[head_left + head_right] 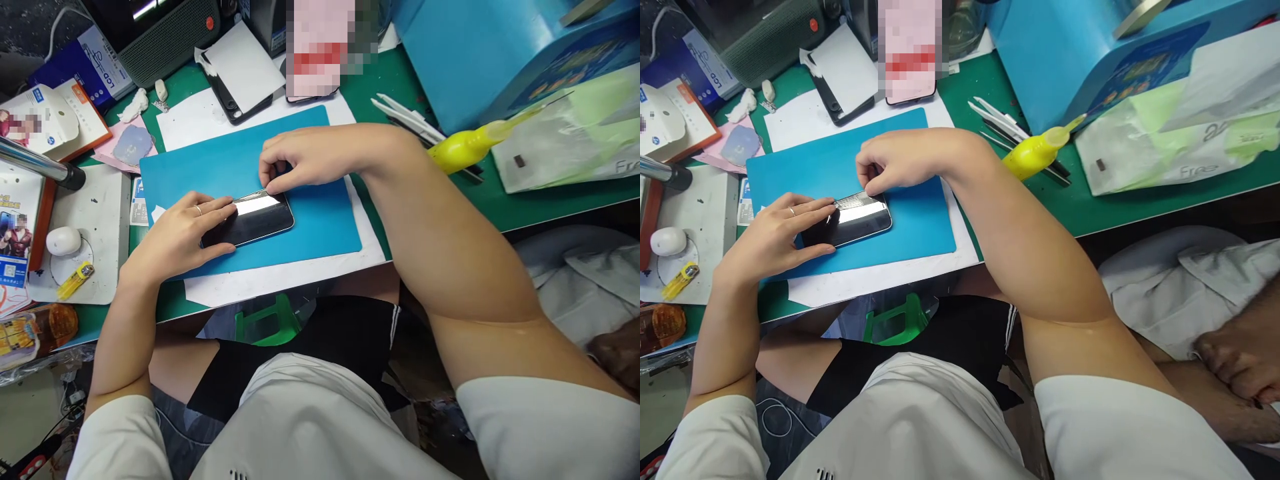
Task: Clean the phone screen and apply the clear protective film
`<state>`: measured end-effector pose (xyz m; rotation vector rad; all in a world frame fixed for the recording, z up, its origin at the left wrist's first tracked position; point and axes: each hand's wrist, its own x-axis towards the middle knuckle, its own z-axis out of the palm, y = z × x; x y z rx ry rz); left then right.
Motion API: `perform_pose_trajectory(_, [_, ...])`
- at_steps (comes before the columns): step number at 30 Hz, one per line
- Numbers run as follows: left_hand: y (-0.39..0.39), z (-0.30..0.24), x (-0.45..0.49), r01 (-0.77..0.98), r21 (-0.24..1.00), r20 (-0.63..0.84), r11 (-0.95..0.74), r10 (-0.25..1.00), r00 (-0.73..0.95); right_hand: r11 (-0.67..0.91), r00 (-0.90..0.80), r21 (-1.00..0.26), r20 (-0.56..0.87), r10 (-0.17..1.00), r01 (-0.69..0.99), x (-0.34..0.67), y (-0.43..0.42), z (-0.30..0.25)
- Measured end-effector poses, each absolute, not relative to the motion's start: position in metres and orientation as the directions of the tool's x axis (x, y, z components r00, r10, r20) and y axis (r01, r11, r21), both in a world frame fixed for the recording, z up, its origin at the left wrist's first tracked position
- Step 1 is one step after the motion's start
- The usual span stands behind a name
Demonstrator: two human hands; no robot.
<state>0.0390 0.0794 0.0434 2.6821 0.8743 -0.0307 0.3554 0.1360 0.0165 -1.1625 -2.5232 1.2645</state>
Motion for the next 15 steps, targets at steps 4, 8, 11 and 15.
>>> perform_pose_trajectory(4, [0.079,0.047,0.039,0.595,0.301,-0.129,-0.745,0.586,0.800,0.360,-0.709,-0.728,-0.238,0.664,0.583,0.356,0.136,0.015])
perform_pose_trajectory(8, [0.079,0.054,0.034,0.635,0.288,-0.162,-0.717,0.617,0.770,0.345,-0.694,-0.718,-0.261,0.672,0.604,0.356,0.136,0.016])
perform_pose_trajectory(11, [0.079,0.059,0.028,0.669,0.267,-0.186,-0.693,0.645,0.742,0.334,-0.696,-0.730,-0.262,0.669,0.596,0.356,0.136,0.016])
perform_pose_trajectory(15, [0.078,0.064,0.024,0.691,0.237,-0.218,-0.683,0.656,0.723,0.339,-0.681,-0.719,-0.249,0.689,0.606,0.355,0.133,0.015])
